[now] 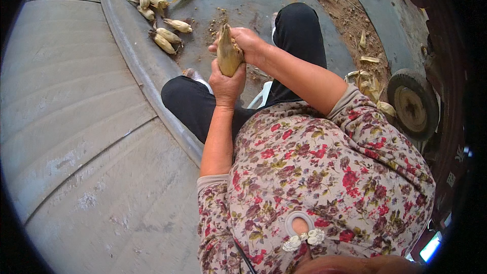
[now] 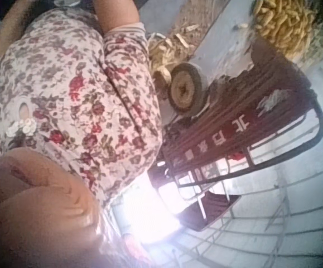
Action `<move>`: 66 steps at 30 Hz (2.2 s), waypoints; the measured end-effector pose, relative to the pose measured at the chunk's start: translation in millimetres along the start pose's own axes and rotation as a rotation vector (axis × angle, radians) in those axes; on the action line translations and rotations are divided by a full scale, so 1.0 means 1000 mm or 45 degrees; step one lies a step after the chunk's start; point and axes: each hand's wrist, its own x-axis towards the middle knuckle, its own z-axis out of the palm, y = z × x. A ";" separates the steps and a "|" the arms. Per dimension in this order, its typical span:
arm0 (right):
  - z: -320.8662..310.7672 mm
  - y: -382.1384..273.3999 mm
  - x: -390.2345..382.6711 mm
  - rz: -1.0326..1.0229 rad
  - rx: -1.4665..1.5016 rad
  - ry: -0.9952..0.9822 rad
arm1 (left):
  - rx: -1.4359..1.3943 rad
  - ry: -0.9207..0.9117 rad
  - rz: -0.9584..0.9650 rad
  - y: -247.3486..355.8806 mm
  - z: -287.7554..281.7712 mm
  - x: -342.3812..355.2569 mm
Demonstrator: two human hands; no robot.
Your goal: The person sits on a low stool and repeatedly shucks dried corn cobs by hand, removing husks and silk. Shucked cobs are placed into a pile to the right, while husks are discarded to the left. The task continues with multiple cobs in a repetitive sequence.
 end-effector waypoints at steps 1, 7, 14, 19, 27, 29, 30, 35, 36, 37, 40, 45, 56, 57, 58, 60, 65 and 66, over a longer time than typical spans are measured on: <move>-0.006 -0.001 0.005 0.087 0.078 0.006 | -0.038 0.003 0.062 0.000 0.003 -0.001; -0.004 0.003 0.020 -0.116 0.439 0.115 | -0.719 0.105 -0.050 -0.014 0.012 0.009; -0.001 0.027 0.018 -0.247 0.588 -0.132 | -1.307 0.067 -0.211 -0.018 -0.003 0.027; -0.009 0.026 -0.001 -0.332 0.160 -0.270 | -1.666 -0.011 -0.432 -0.032 -0.017 0.034; 0.000 0.042 -0.062 -0.474 -0.828 -0.094 | -1.756 0.133 -0.481 -0.077 -0.050 0.067; -0.024 0.055 -0.072 -0.383 -1.057 -0.037 | -1.787 0.233 -0.474 -0.094 -0.073 0.081; -0.033 0.061 -0.073 -0.385 -0.966 -0.026 | -1.838 0.357 -0.523 -0.098 -0.083 0.088; -0.043 0.054 -0.041 -0.407 -1.151 0.147 | -1.797 0.107 -0.417 -0.080 -0.078 0.079; -0.044 0.048 -0.030 -0.379 -1.216 0.178 | -1.825 0.064 -0.419 -0.072 -0.072 0.075; -0.044 0.043 -0.021 -0.552 -1.246 0.164 | -1.853 0.022 -0.421 -0.065 -0.068 0.073; -0.015 0.038 -0.008 -0.838 -1.254 0.056 | -1.789 -0.087 -0.349 -0.070 -0.061 0.064; 0.039 0.032 -0.001 -0.936 -1.148 -0.087 | -1.623 -0.172 -0.273 -0.040 -0.049 0.048; 0.041 0.040 0.004 -0.796 -0.598 -0.027 | -1.115 -0.059 -0.149 -0.028 -0.033 0.033; 0.041 0.041 0.003 -0.805 -0.576 -0.016 | -1.110 -0.046 -0.148 -0.029 -0.032 0.032; 0.041 0.041 0.001 -0.732 -0.448 0.012 | -1.146 -0.044 -0.157 -0.030 -0.032 0.032; 0.041 0.039 -0.003 -0.587 -0.191 0.067 | -1.218 -0.040 -0.172 -0.027 -0.038 0.034; 0.027 0.035 -0.010 -0.438 0.193 -0.133 | -1.634 0.027 -0.290 -0.047 -0.046 0.041; 0.022 0.036 -0.011 -0.398 0.179 -0.197 | -1.699 0.054 -0.315 -0.051 -0.048 0.043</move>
